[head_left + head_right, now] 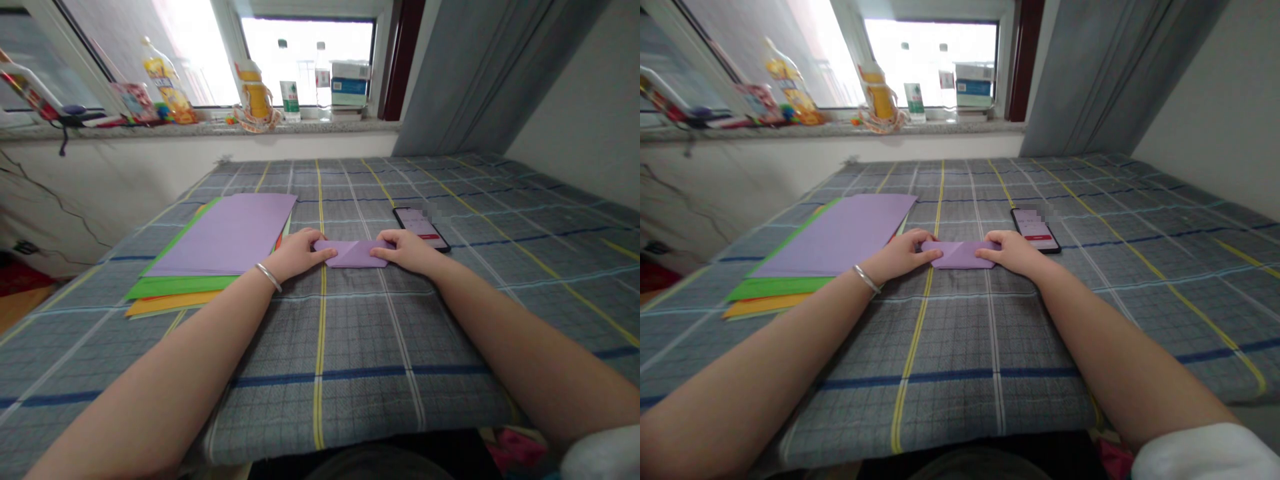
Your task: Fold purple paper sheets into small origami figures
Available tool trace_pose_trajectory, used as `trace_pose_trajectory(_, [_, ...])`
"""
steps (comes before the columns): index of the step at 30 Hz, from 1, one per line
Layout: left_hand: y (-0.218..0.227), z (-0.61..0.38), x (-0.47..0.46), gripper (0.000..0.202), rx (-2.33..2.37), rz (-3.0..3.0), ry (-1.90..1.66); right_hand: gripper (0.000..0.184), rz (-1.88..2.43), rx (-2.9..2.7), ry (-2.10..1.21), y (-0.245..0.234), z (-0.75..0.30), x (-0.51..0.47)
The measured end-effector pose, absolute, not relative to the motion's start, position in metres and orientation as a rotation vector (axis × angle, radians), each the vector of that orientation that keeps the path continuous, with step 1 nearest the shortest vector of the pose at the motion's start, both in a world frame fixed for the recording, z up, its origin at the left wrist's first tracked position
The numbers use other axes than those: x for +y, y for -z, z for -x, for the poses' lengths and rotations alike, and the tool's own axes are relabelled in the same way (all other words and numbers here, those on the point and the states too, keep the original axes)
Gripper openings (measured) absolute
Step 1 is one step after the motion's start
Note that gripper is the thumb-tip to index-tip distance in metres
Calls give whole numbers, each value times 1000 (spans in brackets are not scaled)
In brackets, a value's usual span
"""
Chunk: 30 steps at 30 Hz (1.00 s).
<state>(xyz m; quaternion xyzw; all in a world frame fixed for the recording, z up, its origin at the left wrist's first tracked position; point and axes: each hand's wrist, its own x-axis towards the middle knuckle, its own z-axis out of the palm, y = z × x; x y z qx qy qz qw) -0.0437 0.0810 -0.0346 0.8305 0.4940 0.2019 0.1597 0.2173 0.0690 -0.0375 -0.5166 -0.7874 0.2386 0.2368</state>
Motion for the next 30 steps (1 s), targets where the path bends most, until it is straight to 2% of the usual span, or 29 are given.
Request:
trace_pose_trajectory(7, [35, 40, 79, 48, 1431, -2700, -403, 29, 1442, -2259, -593, 40, -216, 69])
trace_pose_trajectory(30, [38, 43, 88, 49, 1515, -2691, -84, 28, 1582, -2363, -540, 44, -222, 79])
